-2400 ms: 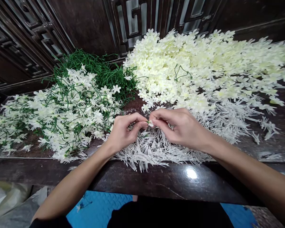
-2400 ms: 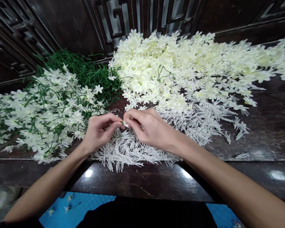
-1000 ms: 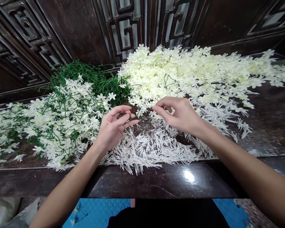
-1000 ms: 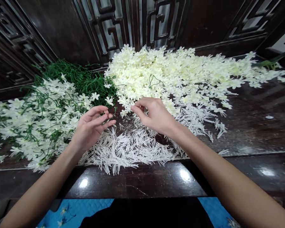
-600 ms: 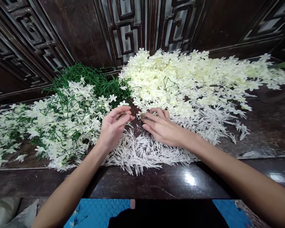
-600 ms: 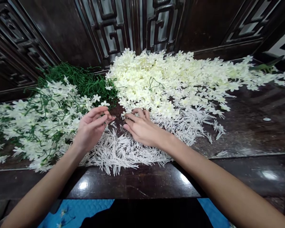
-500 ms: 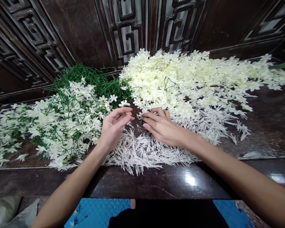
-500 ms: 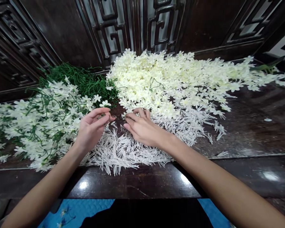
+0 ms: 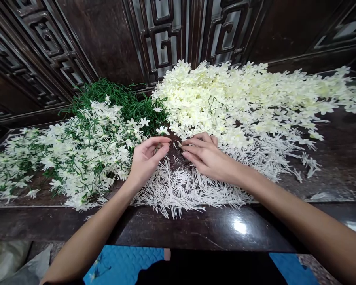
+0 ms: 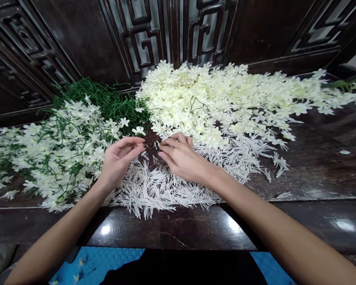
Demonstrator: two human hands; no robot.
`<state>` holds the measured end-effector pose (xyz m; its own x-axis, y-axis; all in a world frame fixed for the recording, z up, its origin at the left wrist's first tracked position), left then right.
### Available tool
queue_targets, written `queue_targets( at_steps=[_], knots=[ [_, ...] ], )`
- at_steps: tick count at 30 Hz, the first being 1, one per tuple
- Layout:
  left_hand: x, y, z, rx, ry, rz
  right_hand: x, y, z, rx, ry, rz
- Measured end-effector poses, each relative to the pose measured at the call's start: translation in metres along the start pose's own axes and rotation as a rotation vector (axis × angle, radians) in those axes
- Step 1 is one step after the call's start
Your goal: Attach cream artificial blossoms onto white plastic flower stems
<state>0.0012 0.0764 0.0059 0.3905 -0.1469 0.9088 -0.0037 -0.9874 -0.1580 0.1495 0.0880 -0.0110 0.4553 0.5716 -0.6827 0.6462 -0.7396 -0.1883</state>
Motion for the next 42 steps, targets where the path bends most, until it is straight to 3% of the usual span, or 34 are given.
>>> queue_targets(
  at_steps=[5, 9, 14, 17, 22, 26, 34, 42],
  knots=[
    [0.010, 0.003, 0.006, -0.050, -0.199, 0.172, -0.002, -0.002, -0.016, 0.136, -0.301, 0.053],
    [0.020, 0.008, 0.014, -0.071, -0.372, 0.325, -0.004, -0.002, -0.018, 0.142, -0.522, 0.125],
    [0.026, 0.010, 0.016, -0.054, -0.416, 0.390, -0.008, -0.002, -0.019, 0.132, -0.646, 0.122],
    [0.023, 0.009, 0.013, -0.036, -0.416, 0.348, -0.008, -0.001, -0.017, 0.091, -0.561, 0.119],
    [0.014, 0.005, 0.003, 0.007, -0.369, 0.220, -0.017, 0.004, 0.010, -0.159, -0.177, 0.028],
    [0.010, 0.004, 0.003, -0.003, -0.325, 0.153, -0.024, 0.007, 0.021, -0.202, -0.104, -0.044],
    [0.007, 0.001, 0.001, -0.026, -0.186, 0.077, -0.021, 0.002, -0.003, -0.081, -0.326, -0.022],
    [0.006, 0.002, 0.009, -0.112, -0.116, 0.036, -0.028, 0.002, -0.031, 0.170, -0.490, -0.112]
  ],
)
Point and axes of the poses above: each hand's wrist, its own y-axis away from the middle knuckle, its own z-axis out of the palm, x = y × z, the point moved 8 cm from there along -y, towards the middle knuckle, and after that the axes turned 12 degrees about -y, right-handed, at the moved point
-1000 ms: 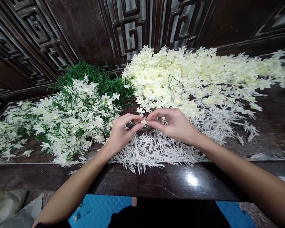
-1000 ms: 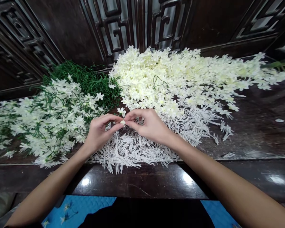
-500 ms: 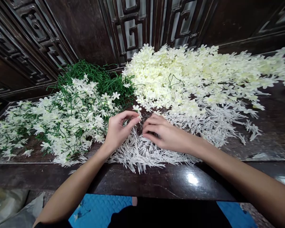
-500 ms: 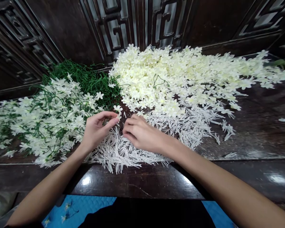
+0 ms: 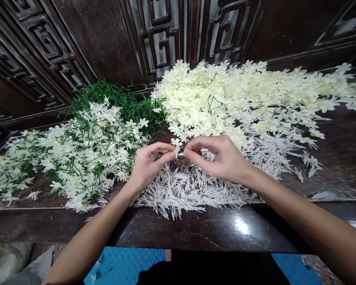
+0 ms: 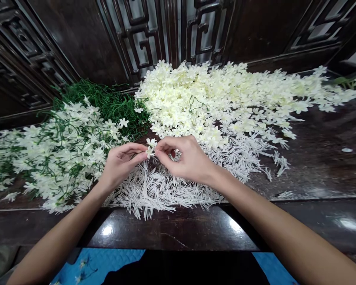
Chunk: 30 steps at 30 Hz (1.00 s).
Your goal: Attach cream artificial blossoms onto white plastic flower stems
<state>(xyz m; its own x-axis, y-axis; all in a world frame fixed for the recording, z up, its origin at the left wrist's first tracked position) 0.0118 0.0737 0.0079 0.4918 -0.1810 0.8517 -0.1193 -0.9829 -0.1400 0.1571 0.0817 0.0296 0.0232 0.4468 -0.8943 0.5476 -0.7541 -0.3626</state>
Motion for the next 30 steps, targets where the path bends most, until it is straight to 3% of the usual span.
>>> queue_targets(
  at_steps=[8, 16, 24, 30],
  knots=[
    [0.006, 0.002, 0.005, -0.033, 0.025, 0.019, 0.000, 0.002, 0.003, 0.005, 0.015, -0.008],
    [0.005, 0.001, 0.006, -0.026, 0.024, 0.035, 0.007, 0.001, 0.006, 0.001, -0.121, 0.103],
    [0.008, 0.002, 0.004, -0.042, 0.038, 0.048, 0.006, 0.001, -0.005, 0.106, -0.094, 0.069],
    [0.008, 0.002, 0.003, -0.038, -0.019, 0.053, 0.006, 0.002, -0.003, 0.084, -0.075, 0.053]
  ],
)
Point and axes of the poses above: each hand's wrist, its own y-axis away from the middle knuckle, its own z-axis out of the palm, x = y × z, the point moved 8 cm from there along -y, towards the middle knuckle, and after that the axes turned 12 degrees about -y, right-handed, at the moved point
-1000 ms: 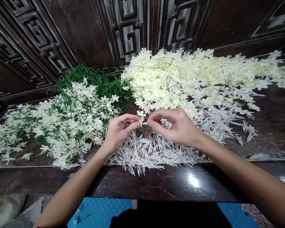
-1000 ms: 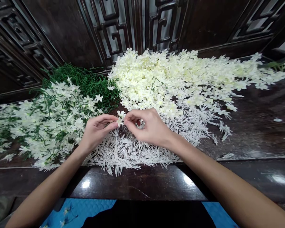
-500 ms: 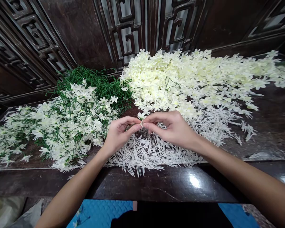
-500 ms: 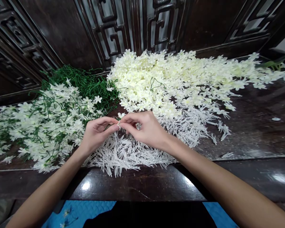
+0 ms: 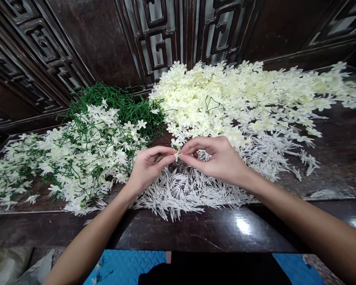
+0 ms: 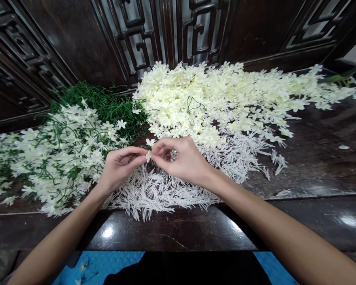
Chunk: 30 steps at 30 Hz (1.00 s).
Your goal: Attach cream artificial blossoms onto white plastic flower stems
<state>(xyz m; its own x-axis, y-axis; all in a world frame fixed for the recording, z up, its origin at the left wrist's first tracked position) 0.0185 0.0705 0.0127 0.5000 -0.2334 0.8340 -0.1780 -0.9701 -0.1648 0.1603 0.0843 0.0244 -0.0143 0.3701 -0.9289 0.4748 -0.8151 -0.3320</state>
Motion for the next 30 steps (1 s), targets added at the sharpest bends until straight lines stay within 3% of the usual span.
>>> queue_targets(
  at_steps=[30],
  knots=[
    [0.0053, 0.0008, -0.0019, 0.050, -0.032, 0.096, -0.0032, 0.0013, -0.0004, 0.038, 0.040, -0.056]
  ],
)
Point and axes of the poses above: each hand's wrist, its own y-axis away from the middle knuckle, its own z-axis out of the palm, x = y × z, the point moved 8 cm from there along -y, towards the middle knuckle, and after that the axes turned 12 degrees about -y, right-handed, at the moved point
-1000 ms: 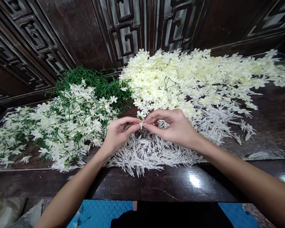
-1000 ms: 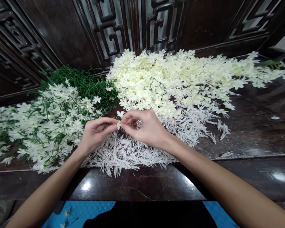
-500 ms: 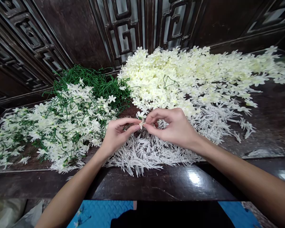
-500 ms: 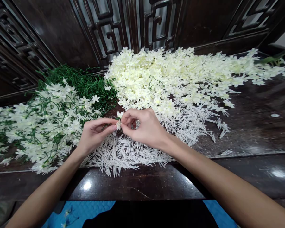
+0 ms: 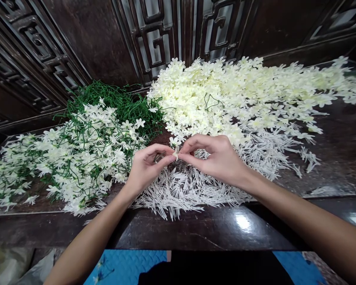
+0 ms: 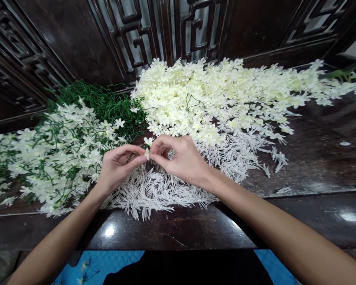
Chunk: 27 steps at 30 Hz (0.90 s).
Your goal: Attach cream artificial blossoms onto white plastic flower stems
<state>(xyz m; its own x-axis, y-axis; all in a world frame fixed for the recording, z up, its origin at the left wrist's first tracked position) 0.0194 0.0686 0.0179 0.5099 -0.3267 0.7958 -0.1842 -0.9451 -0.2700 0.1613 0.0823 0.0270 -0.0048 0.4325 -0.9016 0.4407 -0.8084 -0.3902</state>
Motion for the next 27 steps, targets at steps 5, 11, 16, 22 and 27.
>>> queue_targets(
  at_steps=[5, 11, 16, 22, 27],
  knots=[
    [0.0019, 0.0000, -0.0003, -0.002, -0.015, 0.025, -0.0024, 0.0007, 0.0003, -0.017, -0.014, -0.039],
    [0.0030, 0.0008, 0.0005, 0.005, 0.011, 0.030, -0.0045, 0.0004, 0.0006, -0.009, -0.025, -0.079],
    [0.0028, 0.0028, 0.0006, 0.014, 0.031, 0.037, -0.0040, 0.0005, -0.0028, 0.039, -0.071, -0.037],
    [0.0021, 0.0023, -0.0027, 0.066, -0.007, 0.014, -0.0046, -0.0002, -0.0023, 0.033, -0.143, 0.007],
    [0.0038, 0.0024, -0.0024, 0.056, -0.005, 0.014, -0.0019, 0.0002, -0.0014, 0.037, -0.153, 0.042]
  ],
)
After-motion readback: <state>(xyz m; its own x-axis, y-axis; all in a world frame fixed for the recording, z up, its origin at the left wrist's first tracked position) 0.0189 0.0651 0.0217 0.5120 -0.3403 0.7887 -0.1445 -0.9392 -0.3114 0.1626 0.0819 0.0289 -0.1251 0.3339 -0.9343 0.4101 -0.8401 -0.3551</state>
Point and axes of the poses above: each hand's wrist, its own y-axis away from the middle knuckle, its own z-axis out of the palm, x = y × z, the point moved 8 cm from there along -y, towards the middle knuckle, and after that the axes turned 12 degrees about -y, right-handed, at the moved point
